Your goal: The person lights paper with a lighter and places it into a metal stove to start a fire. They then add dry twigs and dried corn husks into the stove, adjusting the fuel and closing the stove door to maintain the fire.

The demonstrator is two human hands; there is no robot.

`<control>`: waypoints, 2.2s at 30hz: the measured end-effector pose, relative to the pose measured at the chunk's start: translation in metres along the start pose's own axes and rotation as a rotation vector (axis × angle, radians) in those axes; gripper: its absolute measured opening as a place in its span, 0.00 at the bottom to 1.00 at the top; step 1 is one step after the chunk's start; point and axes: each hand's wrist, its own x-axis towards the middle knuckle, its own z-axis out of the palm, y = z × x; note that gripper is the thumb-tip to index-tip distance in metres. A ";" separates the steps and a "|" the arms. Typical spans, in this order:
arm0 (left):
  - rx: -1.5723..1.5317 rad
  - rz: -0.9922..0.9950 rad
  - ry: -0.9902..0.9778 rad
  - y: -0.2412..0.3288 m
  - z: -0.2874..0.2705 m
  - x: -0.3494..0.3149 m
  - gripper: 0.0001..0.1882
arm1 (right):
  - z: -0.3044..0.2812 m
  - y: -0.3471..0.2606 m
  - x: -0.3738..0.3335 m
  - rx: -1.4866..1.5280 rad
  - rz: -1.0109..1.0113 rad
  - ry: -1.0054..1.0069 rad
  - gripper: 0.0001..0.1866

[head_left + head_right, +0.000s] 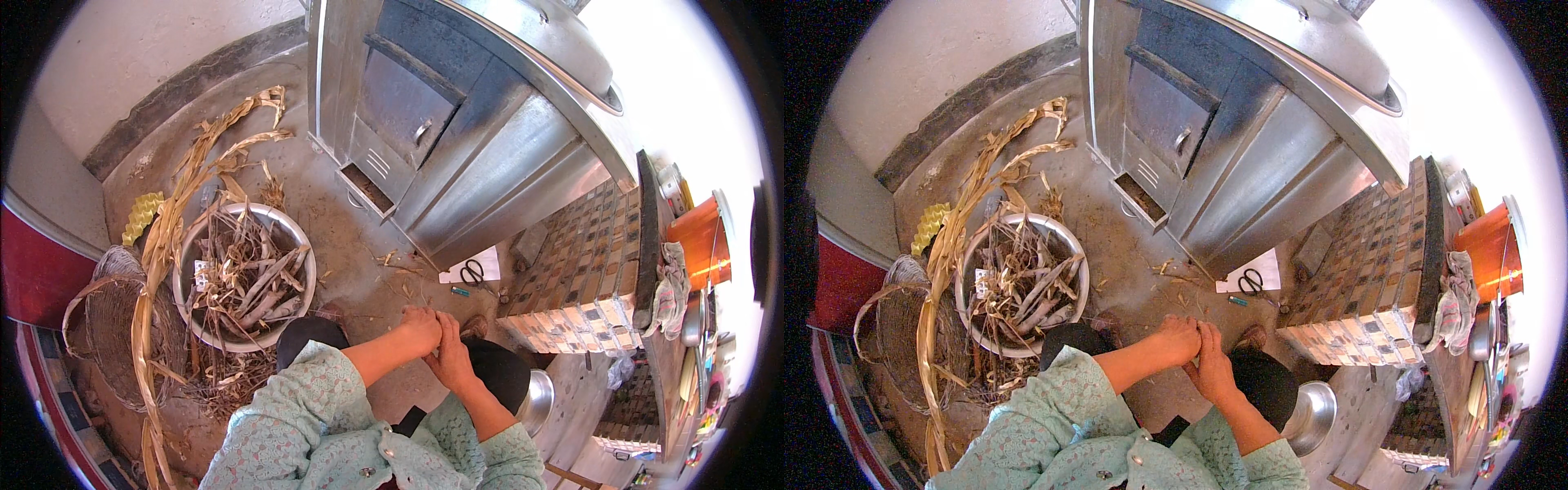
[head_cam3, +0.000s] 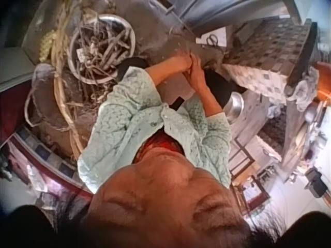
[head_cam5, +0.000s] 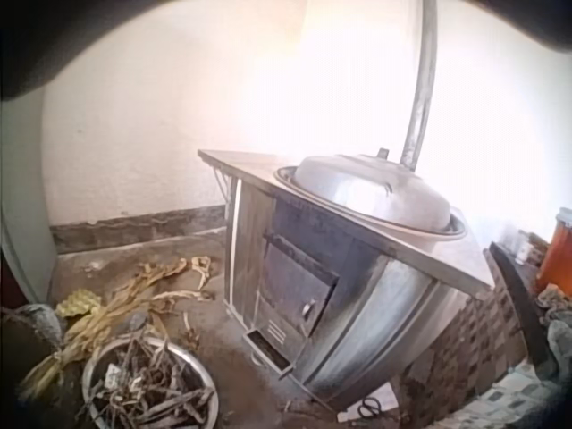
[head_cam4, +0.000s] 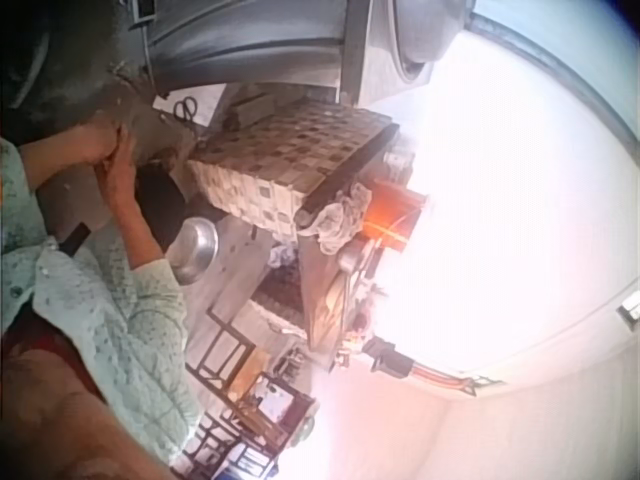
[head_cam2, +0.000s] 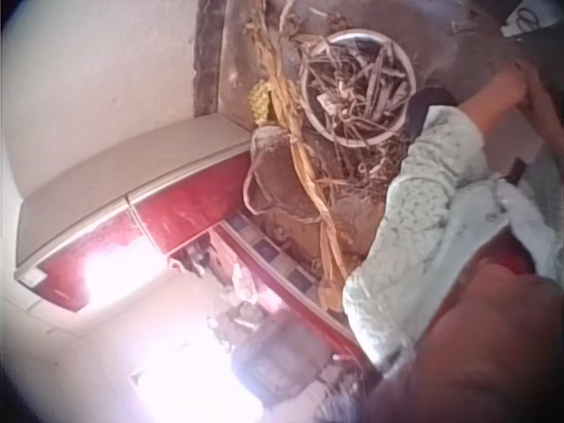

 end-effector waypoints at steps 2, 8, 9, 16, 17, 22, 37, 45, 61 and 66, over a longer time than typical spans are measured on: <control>0.000 -0.004 0.008 0.000 0.000 0.000 0.23 | -0.001 -0.002 0.000 0.002 0.008 -0.003 0.44; 0.000 0.009 0.013 0.001 -0.007 -0.004 0.24 | -0.001 -0.002 0.000 -0.015 0.004 0.013 0.44; -0.002 0.006 0.014 0.000 -0.005 -0.003 0.24 | -0.001 -0.002 0.000 -0.016 0.003 0.013 0.44; 0.001 -0.015 0.017 0.000 -0.002 -0.002 0.24 | -0.002 -0.003 0.001 0.011 -0.008 0.009 0.44; 0.005 -0.011 0.016 0.000 -0.003 -0.002 0.24 | -0.002 -0.003 0.001 0.006 -0.012 0.012 0.44; 0.039 0.017 -0.003 0.000 -0.003 -0.002 0.26 | -0.002 -0.003 0.000 0.007 -0.006 0.009 0.45; 0.017 0.006 0.067 -0.002 0.007 0.001 0.28 | 0.000 -0.002 0.000 -0.004 0.001 -0.003 0.45; -0.002 -0.008 -0.004 -0.001 0.001 0.002 0.27 | 0.000 -0.001 0.000 -0.002 -0.010 0.001 0.44; -0.004 -0.044 -0.026 0.001 0.001 0.003 0.30 | 0.000 -0.003 0.000 0.014 0.008 0.001 0.45; -0.031 -0.037 -0.041 -0.001 0.000 0.006 0.31 | -0.001 -0.003 0.001 0.026 0.012 -0.002 0.45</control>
